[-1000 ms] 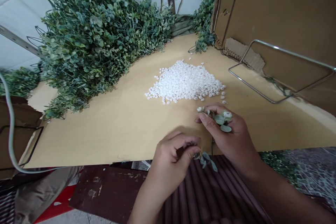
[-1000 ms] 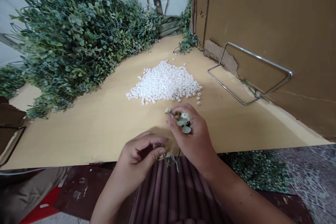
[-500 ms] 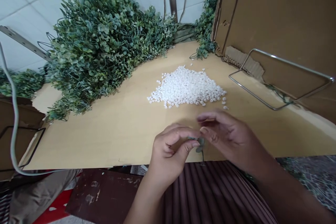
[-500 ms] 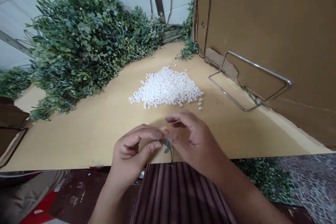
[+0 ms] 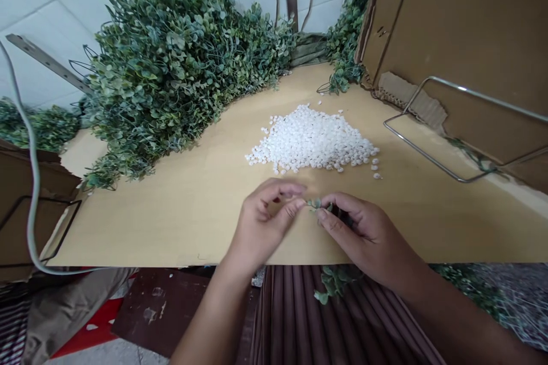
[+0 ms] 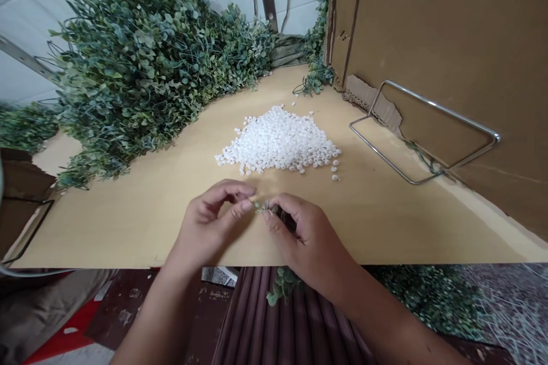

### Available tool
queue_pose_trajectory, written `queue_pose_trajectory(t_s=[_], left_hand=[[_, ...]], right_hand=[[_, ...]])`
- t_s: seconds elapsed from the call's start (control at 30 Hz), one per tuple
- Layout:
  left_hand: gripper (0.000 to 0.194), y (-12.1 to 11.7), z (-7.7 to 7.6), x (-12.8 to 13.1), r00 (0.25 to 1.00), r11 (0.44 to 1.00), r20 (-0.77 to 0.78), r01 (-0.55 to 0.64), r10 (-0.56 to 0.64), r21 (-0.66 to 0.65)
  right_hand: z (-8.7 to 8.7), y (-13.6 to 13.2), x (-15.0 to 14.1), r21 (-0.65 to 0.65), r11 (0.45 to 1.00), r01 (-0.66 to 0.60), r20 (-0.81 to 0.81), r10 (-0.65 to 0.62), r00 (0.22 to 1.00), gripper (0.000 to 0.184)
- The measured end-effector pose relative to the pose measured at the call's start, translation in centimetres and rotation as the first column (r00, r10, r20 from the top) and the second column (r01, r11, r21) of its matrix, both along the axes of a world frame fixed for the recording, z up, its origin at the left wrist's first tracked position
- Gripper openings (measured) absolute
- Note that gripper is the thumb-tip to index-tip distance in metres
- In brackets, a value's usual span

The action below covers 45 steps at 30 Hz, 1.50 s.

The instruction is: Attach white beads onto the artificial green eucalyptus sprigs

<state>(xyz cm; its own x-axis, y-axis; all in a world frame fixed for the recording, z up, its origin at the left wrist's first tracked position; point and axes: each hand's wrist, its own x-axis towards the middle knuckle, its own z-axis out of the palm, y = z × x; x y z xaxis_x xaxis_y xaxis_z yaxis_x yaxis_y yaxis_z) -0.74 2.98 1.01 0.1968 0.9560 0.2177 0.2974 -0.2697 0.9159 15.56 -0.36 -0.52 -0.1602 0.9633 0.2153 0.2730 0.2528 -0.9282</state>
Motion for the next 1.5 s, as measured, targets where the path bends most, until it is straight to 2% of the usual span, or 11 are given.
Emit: queue_pose_trajectory(t_s=[0.13,0.27,0.37,0.53,0.63,0.7,0.8,0.87,0.97,1.07,1.5], left_hand=[[0.014,3.3,-0.2,-1.5,0.918,0.987,-0.369,-0.102,0.143,0.128],[0.019,5.1,-0.1,-1.1,0.664,0.981,-0.729,-0.041,0.167,0.188],[0.023,5.4,0.0,-0.4,0.527,0.979,-0.831,-0.009,0.179,0.205],[0.022,5.8,0.1,-0.3,0.494,0.971,-0.841,-0.032,0.220,0.235],[0.019,5.8,0.3,-0.7,0.586,0.967,-0.771,-0.113,0.249,0.227],[0.016,5.6,0.4,-1.0,0.715,0.966,-0.650,-0.174,0.258,0.192],[0.010,4.4,0.3,-0.9,0.939,0.983,-0.294,-0.186,0.180,0.008],[0.007,3.2,0.2,-0.4,0.995,0.979,0.008,-0.098,0.101,-0.181],[0.013,1.2,0.1,0.5,0.952,0.926,0.299,0.057,0.062,-0.373],[0.020,0.1,0.0,1.1,0.905,0.892,0.416,0.113,0.089,-0.437],[0.016,-0.7,-0.8,1.1,0.865,0.893,0.480,0.092,0.148,-0.441]], right_hand=[[0.0,0.1,-0.1,0.023,0.999,0.026,0.026,-0.027,0.999,0.019],[-0.2,0.3,-0.1,-0.003,1.000,0.026,0.058,-0.026,0.998,0.020],[-0.4,0.4,-0.1,-0.033,0.999,0.010,0.074,-0.007,0.997,0.023],[-0.4,0.4,0.1,-0.063,0.998,0.013,0.059,-0.009,0.998,0.025],[-0.1,0.5,0.1,-0.089,0.996,0.007,0.003,-0.006,1.000,0.023],[0.1,0.6,0.1,-0.100,0.995,0.002,-0.045,-0.006,0.999,0.022],[0.3,0.6,0.1,-0.098,0.995,0.020,-0.084,-0.028,0.996,0.021],[0.3,0.6,0.1,-0.081,0.996,0.042,-0.083,-0.049,0.995,0.020],[0.2,0.6,0.0,-0.051,0.996,0.073,-0.063,-0.076,0.995,0.018],[0.0,0.6,-0.1,-0.045,0.994,0.096,-0.051,-0.098,0.994,0.018],[0.3,0.5,-0.4,-0.068,0.984,0.167,-0.160,-0.176,0.971,0.008]])
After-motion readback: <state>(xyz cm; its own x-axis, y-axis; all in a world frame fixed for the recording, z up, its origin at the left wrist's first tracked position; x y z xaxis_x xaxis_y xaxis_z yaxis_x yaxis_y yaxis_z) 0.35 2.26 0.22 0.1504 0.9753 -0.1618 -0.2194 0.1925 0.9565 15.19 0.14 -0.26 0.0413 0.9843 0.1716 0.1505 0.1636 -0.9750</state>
